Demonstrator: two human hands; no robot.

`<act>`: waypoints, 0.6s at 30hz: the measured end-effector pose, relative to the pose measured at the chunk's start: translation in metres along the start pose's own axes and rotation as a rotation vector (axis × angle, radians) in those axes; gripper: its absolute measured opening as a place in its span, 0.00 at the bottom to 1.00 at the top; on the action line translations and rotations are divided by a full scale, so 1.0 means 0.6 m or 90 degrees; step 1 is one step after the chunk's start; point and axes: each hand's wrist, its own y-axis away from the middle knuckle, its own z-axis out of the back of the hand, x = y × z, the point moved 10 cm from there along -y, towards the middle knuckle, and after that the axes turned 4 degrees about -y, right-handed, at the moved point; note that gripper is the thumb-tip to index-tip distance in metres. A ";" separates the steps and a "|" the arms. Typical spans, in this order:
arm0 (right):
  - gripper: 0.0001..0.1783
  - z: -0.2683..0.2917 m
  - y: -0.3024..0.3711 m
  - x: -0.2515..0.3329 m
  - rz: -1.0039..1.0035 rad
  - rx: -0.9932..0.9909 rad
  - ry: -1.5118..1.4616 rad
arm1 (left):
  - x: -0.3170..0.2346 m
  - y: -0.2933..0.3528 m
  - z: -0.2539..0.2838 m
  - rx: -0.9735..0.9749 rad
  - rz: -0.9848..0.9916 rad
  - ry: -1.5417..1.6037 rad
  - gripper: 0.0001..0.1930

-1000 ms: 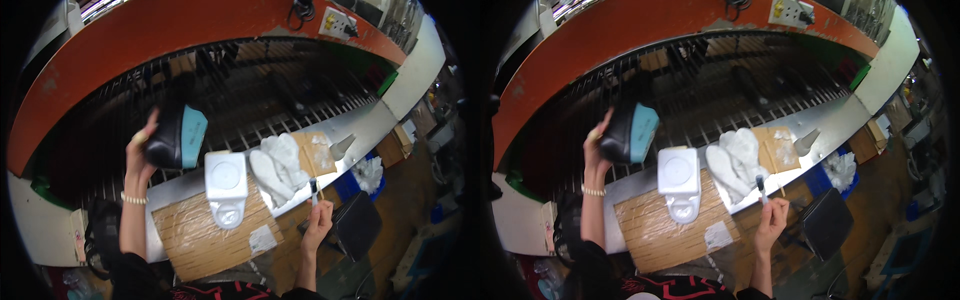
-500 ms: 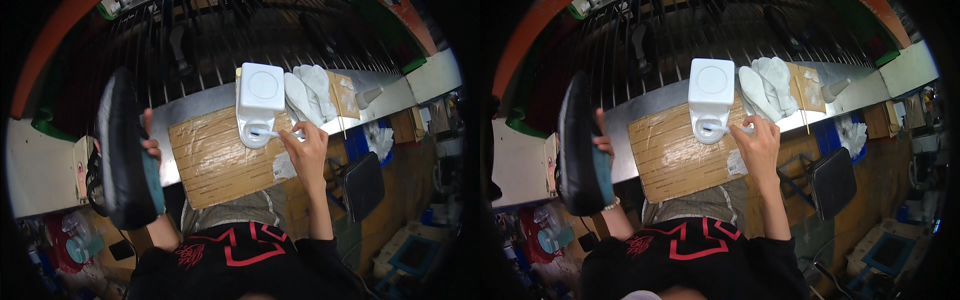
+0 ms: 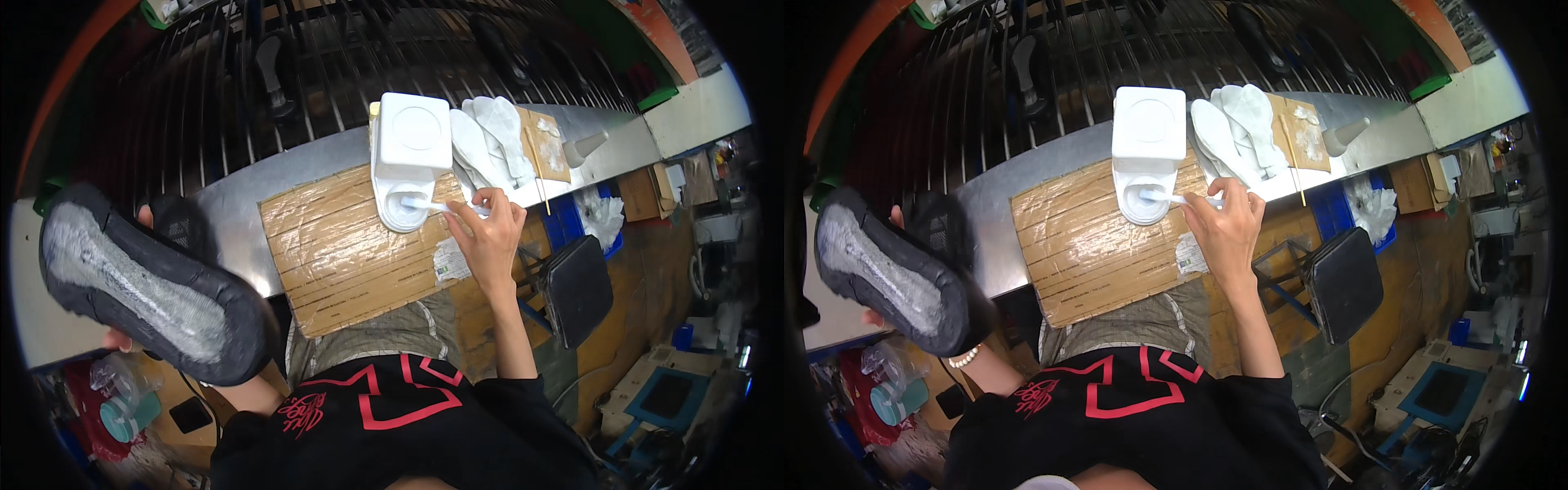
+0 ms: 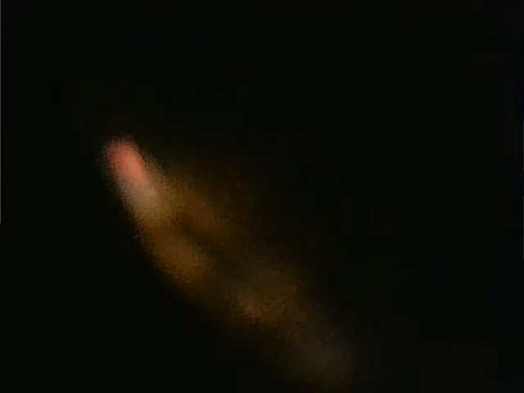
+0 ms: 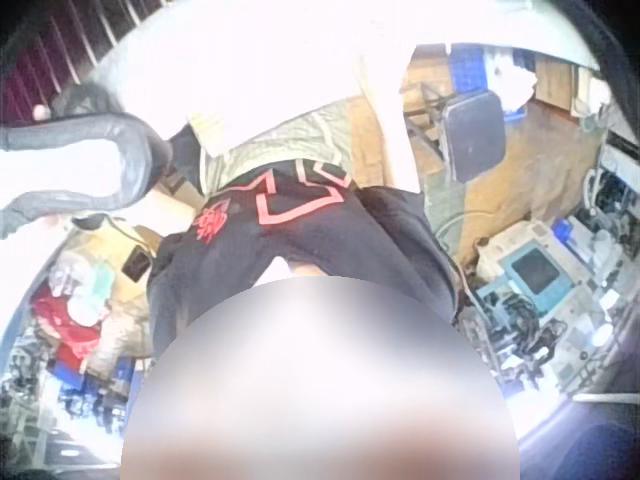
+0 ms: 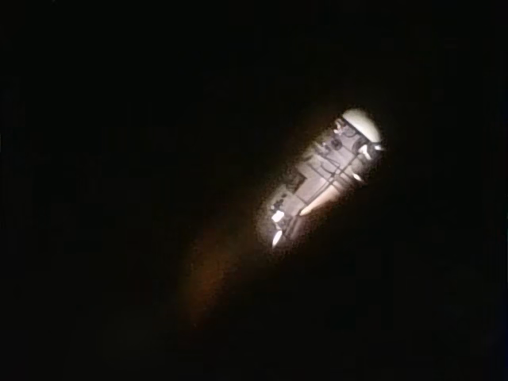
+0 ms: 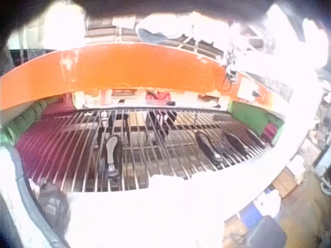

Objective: The person uses a brush to apply a white cleaning substance to the sole and sides of a black shoe, repeatedly rotating the shoe to cover different areas. The person also wipes the shoe with a white cloth during the process.

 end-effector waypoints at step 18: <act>0.11 0.028 -0.026 -0.039 -0.329 -0.074 -0.627 | 0.183 0.140 0.098 -0.405 0.127 0.014 0.49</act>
